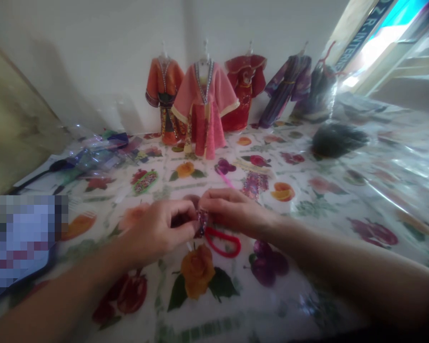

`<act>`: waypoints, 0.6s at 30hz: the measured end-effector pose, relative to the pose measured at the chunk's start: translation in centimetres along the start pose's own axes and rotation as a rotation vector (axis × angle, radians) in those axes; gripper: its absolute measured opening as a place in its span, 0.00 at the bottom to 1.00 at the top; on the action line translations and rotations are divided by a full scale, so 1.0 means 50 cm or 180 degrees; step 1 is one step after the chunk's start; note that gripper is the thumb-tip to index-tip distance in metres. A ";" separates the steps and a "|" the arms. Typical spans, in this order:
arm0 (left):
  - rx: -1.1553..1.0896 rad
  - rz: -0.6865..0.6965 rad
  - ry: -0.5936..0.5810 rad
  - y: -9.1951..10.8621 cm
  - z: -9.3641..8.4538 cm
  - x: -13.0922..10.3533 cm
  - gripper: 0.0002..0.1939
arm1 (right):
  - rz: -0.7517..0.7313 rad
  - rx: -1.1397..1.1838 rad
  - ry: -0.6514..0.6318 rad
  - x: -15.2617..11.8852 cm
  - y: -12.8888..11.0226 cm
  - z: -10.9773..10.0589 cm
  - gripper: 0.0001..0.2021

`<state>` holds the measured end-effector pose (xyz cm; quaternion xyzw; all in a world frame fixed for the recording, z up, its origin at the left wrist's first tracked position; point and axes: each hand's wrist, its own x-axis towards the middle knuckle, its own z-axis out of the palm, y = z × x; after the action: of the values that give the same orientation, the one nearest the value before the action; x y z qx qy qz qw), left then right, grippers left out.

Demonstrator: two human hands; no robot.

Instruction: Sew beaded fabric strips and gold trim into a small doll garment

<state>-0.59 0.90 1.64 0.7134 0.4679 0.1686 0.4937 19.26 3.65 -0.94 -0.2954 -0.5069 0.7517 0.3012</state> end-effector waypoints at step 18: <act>-0.0088 0.0066 -0.0027 0.011 -0.004 0.003 0.09 | -0.0265 -0.0453 -0.0235 -0.004 -0.005 0.003 0.11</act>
<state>-0.35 1.09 2.18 0.7121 0.4559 0.1772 0.5037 19.32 3.51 -0.61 -0.2668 -0.5817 0.7110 0.2916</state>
